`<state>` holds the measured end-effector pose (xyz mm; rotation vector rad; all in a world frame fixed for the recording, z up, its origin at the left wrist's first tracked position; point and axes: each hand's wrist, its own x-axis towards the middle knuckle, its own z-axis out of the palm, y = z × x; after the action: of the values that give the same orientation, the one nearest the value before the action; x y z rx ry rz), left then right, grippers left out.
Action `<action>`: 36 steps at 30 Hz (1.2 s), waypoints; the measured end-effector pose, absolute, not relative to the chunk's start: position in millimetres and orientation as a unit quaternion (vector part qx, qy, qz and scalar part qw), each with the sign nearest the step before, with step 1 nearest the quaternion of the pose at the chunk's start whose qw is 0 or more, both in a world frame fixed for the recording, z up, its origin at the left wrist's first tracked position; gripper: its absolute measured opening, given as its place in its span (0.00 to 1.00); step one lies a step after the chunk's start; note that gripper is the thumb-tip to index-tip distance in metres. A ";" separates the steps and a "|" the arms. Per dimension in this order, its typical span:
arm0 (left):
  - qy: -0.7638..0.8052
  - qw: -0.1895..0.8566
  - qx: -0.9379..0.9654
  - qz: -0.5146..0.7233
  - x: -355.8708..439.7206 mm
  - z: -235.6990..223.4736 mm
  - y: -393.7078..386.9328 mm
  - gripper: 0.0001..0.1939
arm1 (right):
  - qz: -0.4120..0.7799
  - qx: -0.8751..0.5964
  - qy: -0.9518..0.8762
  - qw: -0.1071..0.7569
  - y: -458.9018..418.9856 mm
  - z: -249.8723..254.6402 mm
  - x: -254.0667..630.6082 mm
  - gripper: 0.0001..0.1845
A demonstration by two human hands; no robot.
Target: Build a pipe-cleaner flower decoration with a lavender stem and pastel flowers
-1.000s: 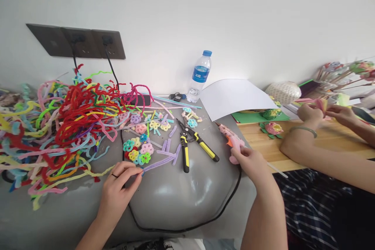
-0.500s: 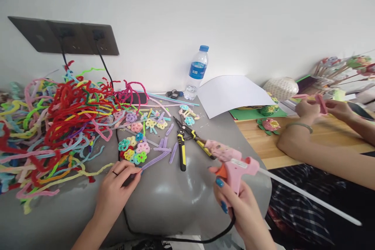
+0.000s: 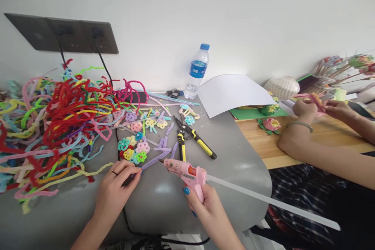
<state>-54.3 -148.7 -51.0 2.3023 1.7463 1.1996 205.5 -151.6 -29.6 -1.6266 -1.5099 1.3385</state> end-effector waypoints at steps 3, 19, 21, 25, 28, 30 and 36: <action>0.557 0.006 0.736 0.385 -54.1 -50.9 -148.6 0.08 | 0.500 -0.593 -0.574 0.262 -150.1 -27.5 202.7 0.37; 0.558 0.002 0.736 0.385 -54.2 -49.7 -148.3 0.08 | 0.470 -0.604 -0.599 0.236 -144.6 -23.2 201.1 0.36; 0.559 -0.001 0.735 0.382 -54.1 -49.6 -148.3 0.08 | 0.466 -0.609 -0.599 0.230 -143.6 -21.1 201.0 0.36; 0.563 -0.001 0.732 0.383 -53.7 -48.5 -148.3 0.09 | 0.465 -0.615 -0.593 0.231 -142.7 -21.6 203.4 0.37; 0.565 -0.001 0.732 0.380 -53.4 -47.3 -148.3 0.09 | 0.461 -0.613 -0.590 0.253 -144.4 -26.3 207.2 0.37; 0.564 -0.003 0.733 0.380 -53.3 -46.8 -148.3 0.09 | 0.448 -0.615 -0.590 0.271 -146.2 -30.8 210.1 0.37; 0.563 -0.002 0.734 0.380 -53.3 -46.8 -148.3 0.09 | 0.423 -0.628 -0.585 0.290 -146.8 -36.9 214.6 0.36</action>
<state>-53.3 -148.3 -46.8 2.3089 1.7710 1.1971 214.6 -146.8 -36.9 -1.6746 -1.5608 1.1292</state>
